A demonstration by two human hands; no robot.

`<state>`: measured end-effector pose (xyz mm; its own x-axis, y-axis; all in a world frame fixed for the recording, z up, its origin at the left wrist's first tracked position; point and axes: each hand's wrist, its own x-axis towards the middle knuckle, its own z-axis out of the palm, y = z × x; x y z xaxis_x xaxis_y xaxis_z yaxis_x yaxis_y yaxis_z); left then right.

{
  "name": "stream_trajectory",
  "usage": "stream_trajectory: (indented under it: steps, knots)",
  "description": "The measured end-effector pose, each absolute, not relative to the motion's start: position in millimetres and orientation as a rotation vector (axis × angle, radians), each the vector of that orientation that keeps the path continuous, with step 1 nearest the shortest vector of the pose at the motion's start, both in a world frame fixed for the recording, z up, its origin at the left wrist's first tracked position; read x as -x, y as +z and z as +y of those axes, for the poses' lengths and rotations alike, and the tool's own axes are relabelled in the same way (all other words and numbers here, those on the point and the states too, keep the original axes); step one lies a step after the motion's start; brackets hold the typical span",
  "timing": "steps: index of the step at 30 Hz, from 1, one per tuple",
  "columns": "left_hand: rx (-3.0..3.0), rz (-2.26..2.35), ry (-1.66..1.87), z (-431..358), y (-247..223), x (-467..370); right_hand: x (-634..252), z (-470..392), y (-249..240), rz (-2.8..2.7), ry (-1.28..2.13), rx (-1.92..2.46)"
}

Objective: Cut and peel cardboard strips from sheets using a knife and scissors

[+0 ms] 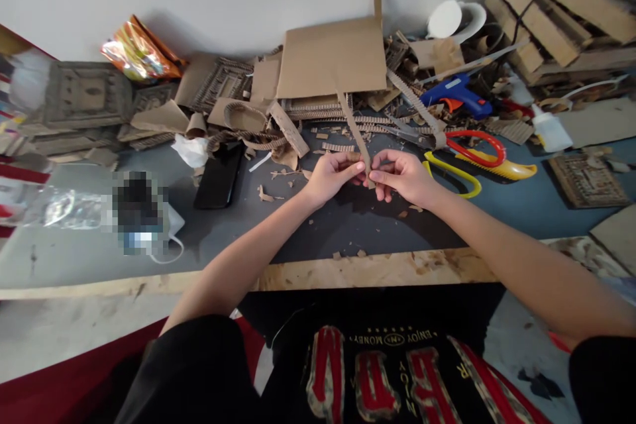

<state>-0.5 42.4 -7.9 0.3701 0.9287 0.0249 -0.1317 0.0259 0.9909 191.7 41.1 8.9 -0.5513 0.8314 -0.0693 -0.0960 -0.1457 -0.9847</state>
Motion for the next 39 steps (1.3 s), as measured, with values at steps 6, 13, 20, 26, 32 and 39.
stream_trajectory:
  steps: [6,13,20,26,32,39]
  knots:
    - [-1.278,0.739,0.942,43,-5,3,-192,40,9,-1.506,1.744,0.862]
    - [-1.229,0.819,1.172,43,-15,1,-197,35,3,-1.773,1.223,0.959]
    - [-1.161,0.888,1.143,42,-11,0,-196,29,7,-2.012,0.663,0.953]
    - [-1.142,0.928,1.103,43,-11,0,-196,31,6,-2.063,0.618,0.963]
    - [-1.159,0.894,1.103,43,-10,1,-196,30,7,-2.065,0.623,0.949]
    - [-1.268,0.912,0.989,39,-9,0,-197,29,8,-2.046,0.715,0.976]
